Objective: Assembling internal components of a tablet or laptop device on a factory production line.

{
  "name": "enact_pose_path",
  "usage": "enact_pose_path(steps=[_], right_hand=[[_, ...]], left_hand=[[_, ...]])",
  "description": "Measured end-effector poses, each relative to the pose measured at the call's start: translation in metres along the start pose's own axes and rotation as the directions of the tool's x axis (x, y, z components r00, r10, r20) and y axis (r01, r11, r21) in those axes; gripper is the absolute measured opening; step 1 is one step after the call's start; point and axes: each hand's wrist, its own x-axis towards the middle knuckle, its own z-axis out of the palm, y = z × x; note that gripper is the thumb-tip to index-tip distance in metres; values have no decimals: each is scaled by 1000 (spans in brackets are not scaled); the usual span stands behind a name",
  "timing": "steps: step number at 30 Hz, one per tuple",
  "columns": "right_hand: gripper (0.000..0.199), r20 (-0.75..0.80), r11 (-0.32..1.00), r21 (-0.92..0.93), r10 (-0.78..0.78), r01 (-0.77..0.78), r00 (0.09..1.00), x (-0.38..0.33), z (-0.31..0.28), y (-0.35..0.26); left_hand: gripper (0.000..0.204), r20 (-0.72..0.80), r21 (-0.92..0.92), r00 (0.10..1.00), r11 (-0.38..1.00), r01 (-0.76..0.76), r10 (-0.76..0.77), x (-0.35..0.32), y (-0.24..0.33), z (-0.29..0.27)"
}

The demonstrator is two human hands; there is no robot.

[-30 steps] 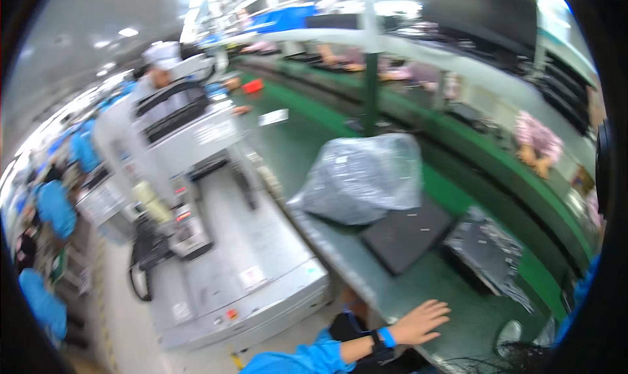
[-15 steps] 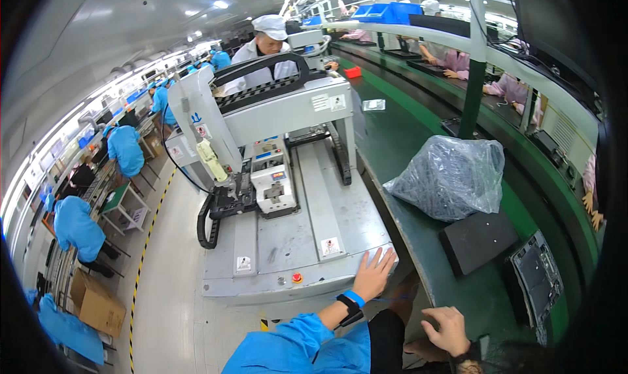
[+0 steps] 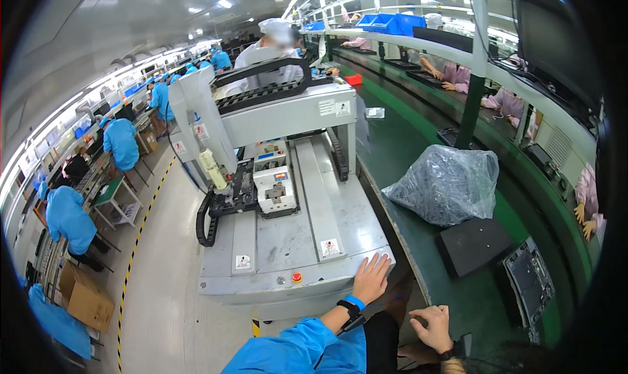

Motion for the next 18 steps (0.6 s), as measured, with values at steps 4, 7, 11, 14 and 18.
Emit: enact_pose_path(steps=[4, 7, 11, 14, 18], right_hand=[[33, 379, 833, 399, 231, -384, 896, -47, -63, -10], [29, 310, 737, 524, 301, -426, 902, -94, -108, 0], [36, -36, 799, 444, 469, -406, 883, -181, -176, 42], [35, -308, 601, 577, 787, -553, 535, -267, -224, 72], [38, -636, 450, 498, 770, -742, 40, -388, -268, 131]], left_hand=[[59, 70, -42, 996, 998, -45, 48, 0, 9, 5], [59, 127, -69, 992, 998, 8, 1, 3, 14, -6], [41, -70, -343, 996, 939, 22, -49, 16, 54, -15], [34, -100, -569, 970, 788, -237, 220, 22, 124, -3], [21, -50, -756, 785, 490, -434, 617, 19, 240, 6]])
